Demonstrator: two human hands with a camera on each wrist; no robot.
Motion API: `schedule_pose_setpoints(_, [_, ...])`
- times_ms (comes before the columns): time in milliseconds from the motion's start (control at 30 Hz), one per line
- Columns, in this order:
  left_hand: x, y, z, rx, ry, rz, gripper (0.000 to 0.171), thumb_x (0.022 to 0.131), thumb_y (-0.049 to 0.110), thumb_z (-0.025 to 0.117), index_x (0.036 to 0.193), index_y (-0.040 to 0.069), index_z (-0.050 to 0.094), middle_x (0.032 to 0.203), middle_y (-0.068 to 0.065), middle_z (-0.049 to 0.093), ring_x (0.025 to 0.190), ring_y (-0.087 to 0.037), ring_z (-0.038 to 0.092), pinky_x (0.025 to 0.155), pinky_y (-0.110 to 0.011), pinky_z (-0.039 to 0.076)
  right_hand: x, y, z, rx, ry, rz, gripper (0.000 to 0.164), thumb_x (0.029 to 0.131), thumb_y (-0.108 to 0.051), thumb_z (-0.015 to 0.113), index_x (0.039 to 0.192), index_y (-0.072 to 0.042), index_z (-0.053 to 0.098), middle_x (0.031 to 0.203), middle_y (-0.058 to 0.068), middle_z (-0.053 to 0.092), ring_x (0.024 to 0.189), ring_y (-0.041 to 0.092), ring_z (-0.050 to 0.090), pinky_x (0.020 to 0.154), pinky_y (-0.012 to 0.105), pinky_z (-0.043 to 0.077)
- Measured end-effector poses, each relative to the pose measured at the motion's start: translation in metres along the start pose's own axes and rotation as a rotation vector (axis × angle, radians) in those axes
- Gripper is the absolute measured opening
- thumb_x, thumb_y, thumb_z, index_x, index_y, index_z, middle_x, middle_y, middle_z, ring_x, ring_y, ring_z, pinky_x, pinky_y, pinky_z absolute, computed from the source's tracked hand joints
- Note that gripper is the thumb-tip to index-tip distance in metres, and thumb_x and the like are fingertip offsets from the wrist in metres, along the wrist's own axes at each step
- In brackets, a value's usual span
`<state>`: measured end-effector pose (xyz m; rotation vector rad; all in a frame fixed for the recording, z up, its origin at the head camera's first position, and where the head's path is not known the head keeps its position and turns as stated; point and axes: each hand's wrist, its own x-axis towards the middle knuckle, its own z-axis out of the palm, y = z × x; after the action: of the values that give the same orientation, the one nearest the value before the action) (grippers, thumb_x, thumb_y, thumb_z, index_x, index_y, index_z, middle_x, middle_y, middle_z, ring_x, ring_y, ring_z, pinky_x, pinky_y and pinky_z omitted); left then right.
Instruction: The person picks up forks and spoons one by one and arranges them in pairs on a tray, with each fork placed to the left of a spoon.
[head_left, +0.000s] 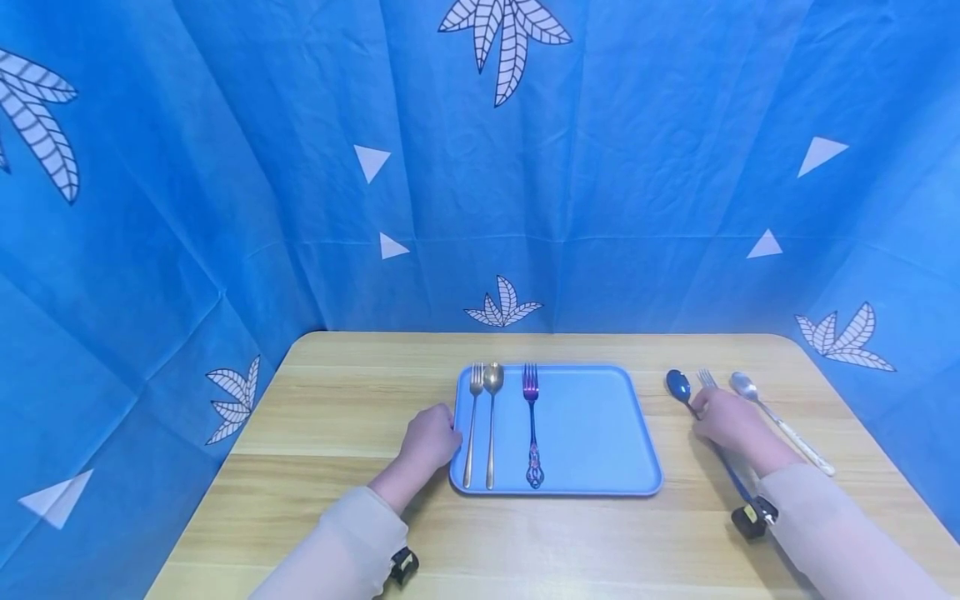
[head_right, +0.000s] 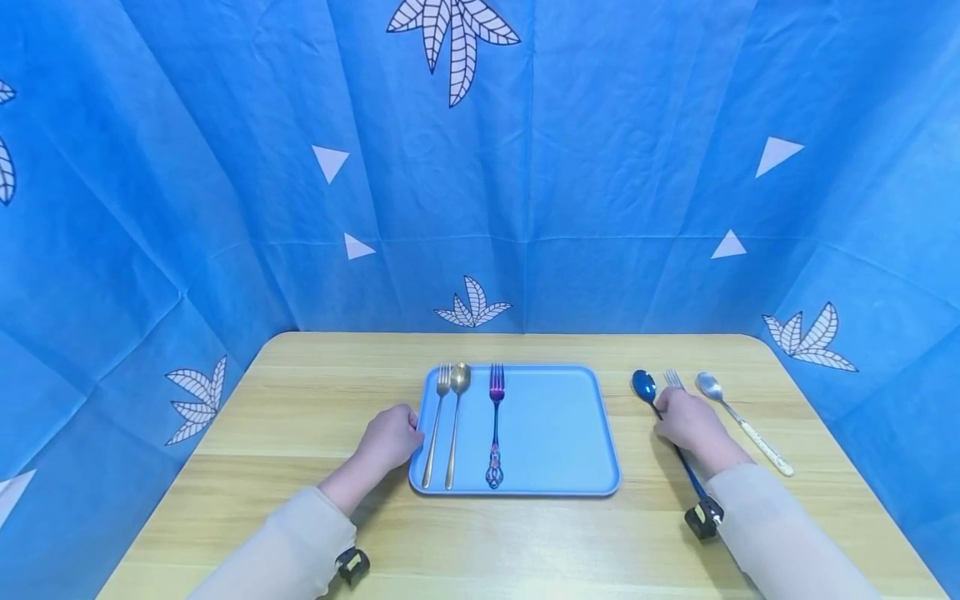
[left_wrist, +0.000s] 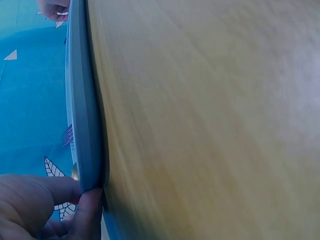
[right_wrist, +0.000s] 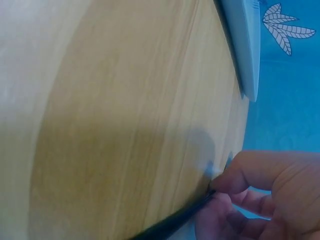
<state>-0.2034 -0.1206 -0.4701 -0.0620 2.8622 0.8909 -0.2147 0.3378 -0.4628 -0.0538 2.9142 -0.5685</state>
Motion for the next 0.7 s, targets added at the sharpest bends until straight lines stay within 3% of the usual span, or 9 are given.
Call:
schedule_pose_setpoints(333, [-0.0021, 0.0014, -0.0012, -0.013, -0.002, -0.007, 0.025, 0.086, 0.002, 0.064, 0.069, 0.01, 0.048, 0.062, -0.002, 0.046, 0.055, -0.017, 0.046, 0.05, -0.029, 0.037, -0.0015, -0.0034, 0.0018, 0.11, -0.061, 0.066, 0.042, 0.074, -0.012, 0.073, 0.107, 0.009, 0.059, 0.085, 0.012, 0.065, 0.071, 0.023, 0.057, 0.063, 0.035, 0.048])
schedule_pose_setpoints(700, [-0.0019, 0.0011, -0.0008, -0.014, -0.003, -0.004, 0.022, 0.086, 0.002, 0.063, 0.071, 0.009, 0.049, 0.063, -0.003, 0.047, 0.057, -0.018, 0.047, 0.051, -0.029, 0.038, -0.0052, -0.008, 0.0043, 0.21, -0.09, 0.087, 0.025, 0.076, -0.008, 0.07, 0.095, 0.005, 0.06, 0.074, 0.007, 0.061, 0.062, 0.019, 0.057, 0.058, 0.033, 0.05])
